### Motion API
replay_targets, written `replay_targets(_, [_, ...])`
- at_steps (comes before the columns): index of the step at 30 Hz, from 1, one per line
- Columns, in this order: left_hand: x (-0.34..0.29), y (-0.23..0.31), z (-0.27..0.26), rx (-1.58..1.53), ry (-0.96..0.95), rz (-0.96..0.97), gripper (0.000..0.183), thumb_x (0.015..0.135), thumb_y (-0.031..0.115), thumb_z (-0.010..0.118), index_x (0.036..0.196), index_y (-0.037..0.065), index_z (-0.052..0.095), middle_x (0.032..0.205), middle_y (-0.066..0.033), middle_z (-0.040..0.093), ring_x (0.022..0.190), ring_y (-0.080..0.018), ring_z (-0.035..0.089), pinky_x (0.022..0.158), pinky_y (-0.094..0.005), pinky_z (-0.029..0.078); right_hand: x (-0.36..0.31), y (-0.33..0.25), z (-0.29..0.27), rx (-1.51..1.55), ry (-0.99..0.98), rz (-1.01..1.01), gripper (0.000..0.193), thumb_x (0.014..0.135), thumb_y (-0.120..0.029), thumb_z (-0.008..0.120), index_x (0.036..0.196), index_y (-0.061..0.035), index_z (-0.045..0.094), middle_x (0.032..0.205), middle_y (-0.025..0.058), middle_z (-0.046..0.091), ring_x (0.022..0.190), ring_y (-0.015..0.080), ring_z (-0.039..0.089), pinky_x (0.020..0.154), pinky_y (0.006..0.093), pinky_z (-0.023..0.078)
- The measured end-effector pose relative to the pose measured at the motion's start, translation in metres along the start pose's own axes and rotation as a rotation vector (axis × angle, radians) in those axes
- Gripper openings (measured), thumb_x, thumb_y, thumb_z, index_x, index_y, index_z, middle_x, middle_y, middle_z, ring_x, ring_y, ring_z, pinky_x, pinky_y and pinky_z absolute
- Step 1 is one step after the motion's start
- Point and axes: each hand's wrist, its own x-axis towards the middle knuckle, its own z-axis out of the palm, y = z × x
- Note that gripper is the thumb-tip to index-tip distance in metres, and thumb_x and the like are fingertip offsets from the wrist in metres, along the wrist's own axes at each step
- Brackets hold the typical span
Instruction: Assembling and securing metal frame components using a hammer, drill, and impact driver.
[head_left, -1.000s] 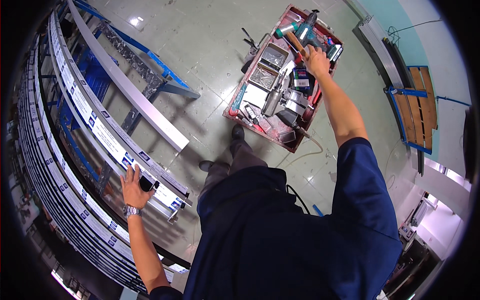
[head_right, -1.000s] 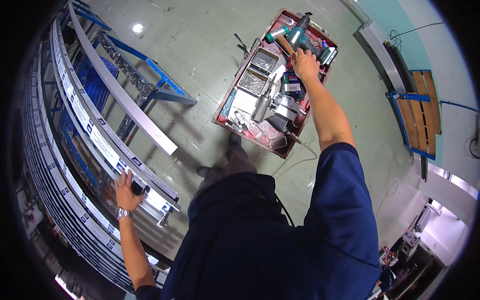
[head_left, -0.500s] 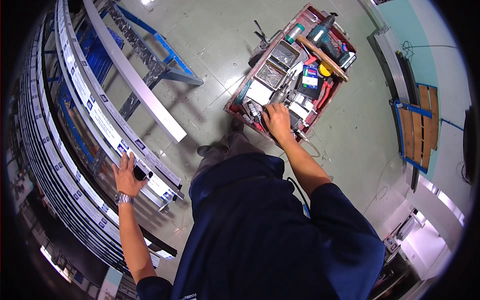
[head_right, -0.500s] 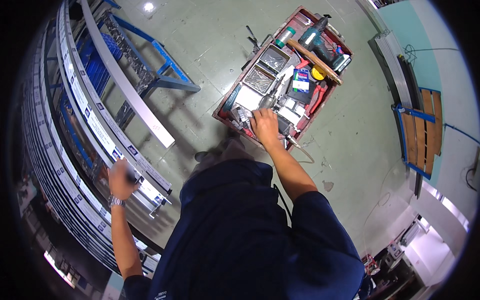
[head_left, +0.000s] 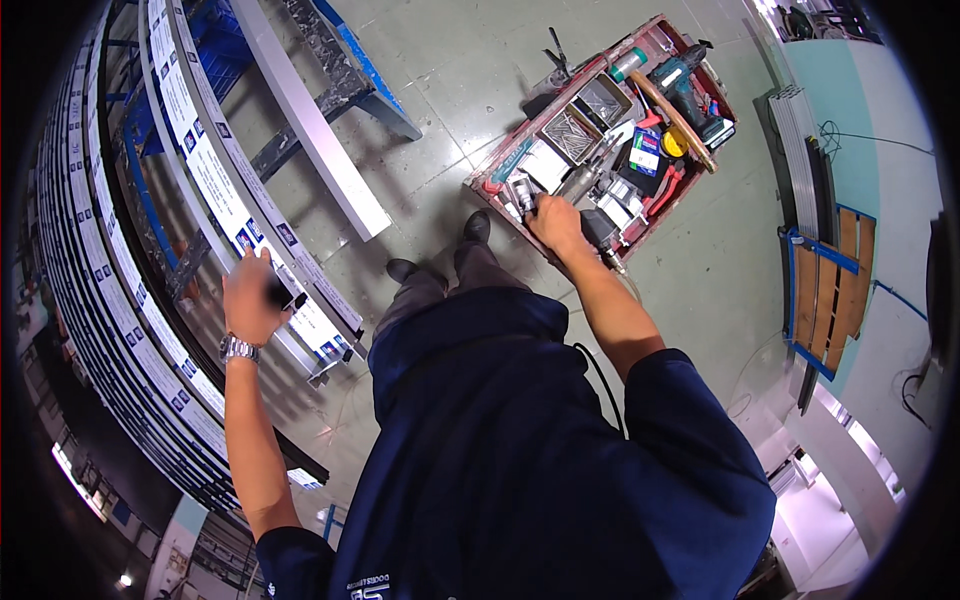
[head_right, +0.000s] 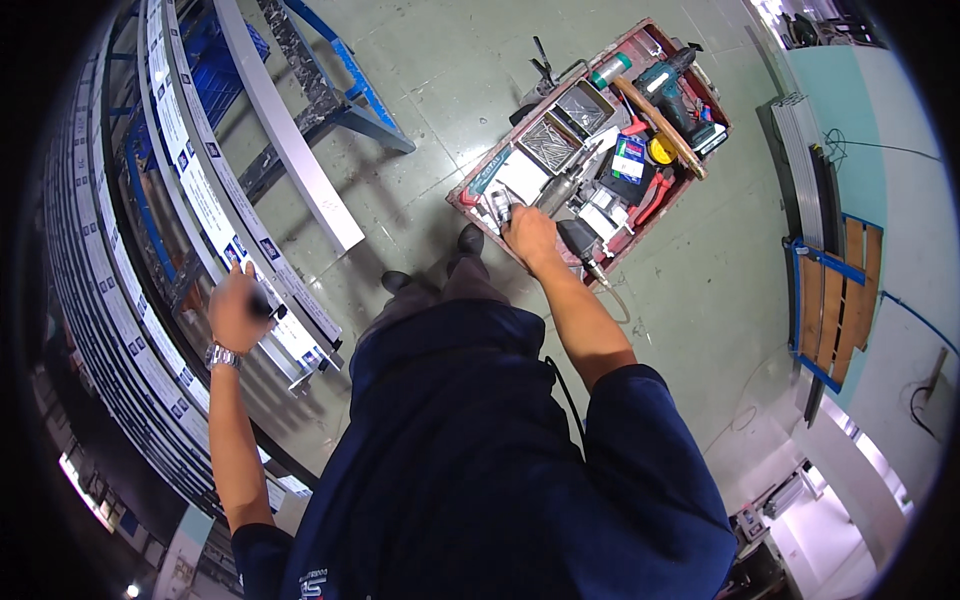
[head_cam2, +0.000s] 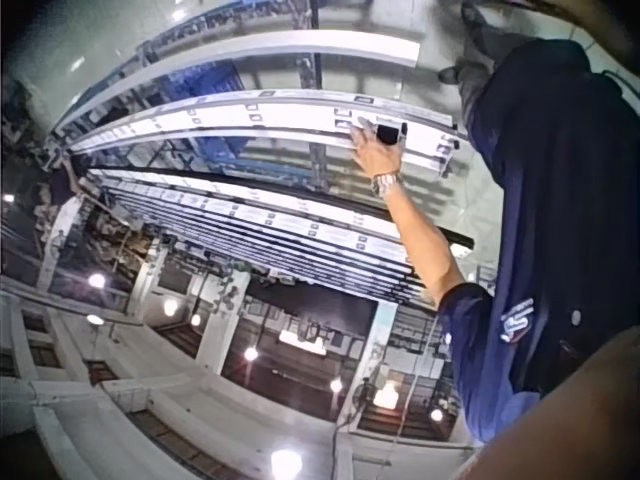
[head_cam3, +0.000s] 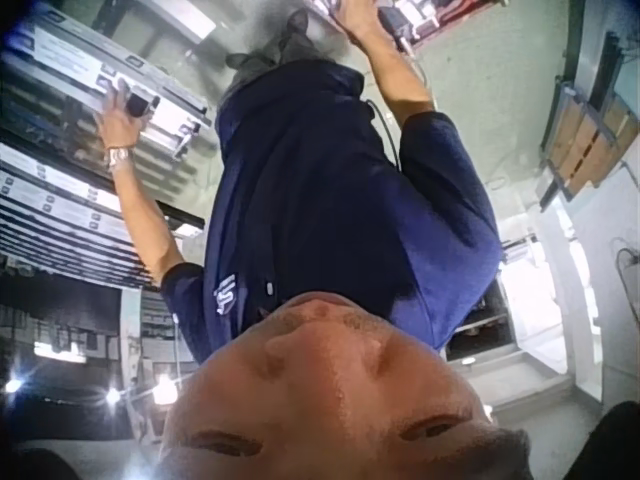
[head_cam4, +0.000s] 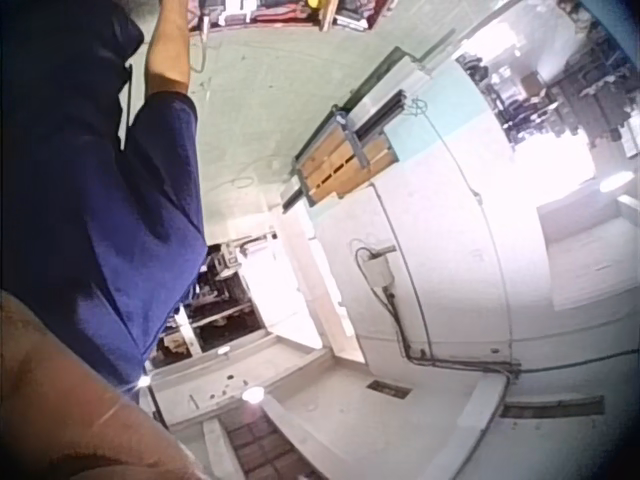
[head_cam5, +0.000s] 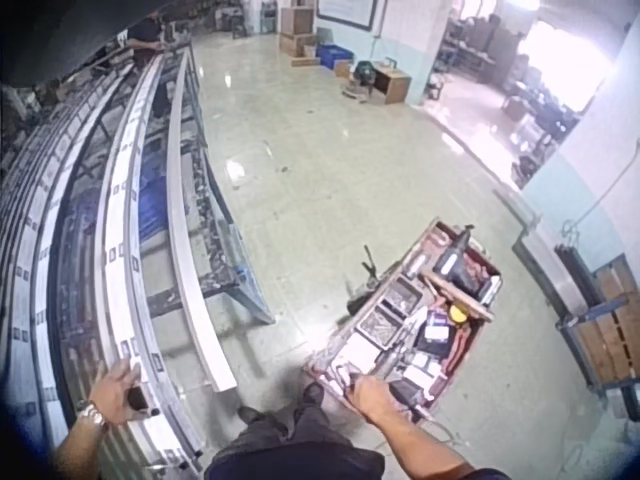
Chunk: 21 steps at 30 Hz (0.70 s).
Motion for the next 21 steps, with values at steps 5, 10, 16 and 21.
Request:
replay_targets(5, [-0.004,-0.004,0.006,-0.052,0.024,-0.003,0.117,0.055,0.024,0.089,0.156,0.021,0.03,0.163,-0.0133,0.025,0.147,-0.0282,0.031,0.118,-0.0588,0.022,-0.014,0.015,-0.004,0.437,0.062,0.088,0.029,0.076,-0.028,0.07,0.087,-0.0012,0.069,0.085,0.0223,0.07,0.084,0.0391,0.069,0.078,0.0445,0.054])
replay_targets(10, [-0.004,-0.005,0.009,-0.08,0.035,0.001,0.116,0.056,0.024,0.088,0.156,0.022,0.03,0.163,-0.0126,0.025,0.147,-0.0279,0.031,0.118,-0.0588,0.023,-0.014,0.031,-0.03,0.385,0.193,0.105,0.03,0.079,-0.027,0.067,0.095,-0.002,0.066,0.088,0.02,0.071,0.083,0.0377,0.069,0.077,0.0442,0.053])
replay_targets(16, [-0.002,-0.003,0.006,-0.09,0.021,-0.015,0.116,0.055,0.021,0.089,0.156,0.023,0.03,0.163,-0.0118,0.024,0.148,-0.0276,0.03,0.117,-0.0595,0.024,0.02,0.037,-0.037,0.246,0.706,0.013,0.029,0.087,-0.022,0.068,0.103,0.0015,0.066,0.098,0.022,0.069,0.094,0.0406,0.066,0.082,0.0463,0.052])
replay_targets(21, [-0.002,-0.004,0.006,-0.102,0.02,-0.025,0.117,0.055,0.02,0.089,0.156,0.023,0.03,0.164,-0.0108,0.023,0.149,-0.0273,0.028,0.118,-0.0598,0.023,0.021,0.025,-0.023,0.405,0.329,-0.087,0.019,0.087,-0.023,0.069,0.098,-0.0083,0.074,0.095,0.0193,0.071,0.089,0.037,0.068,0.08,0.0446,0.054])
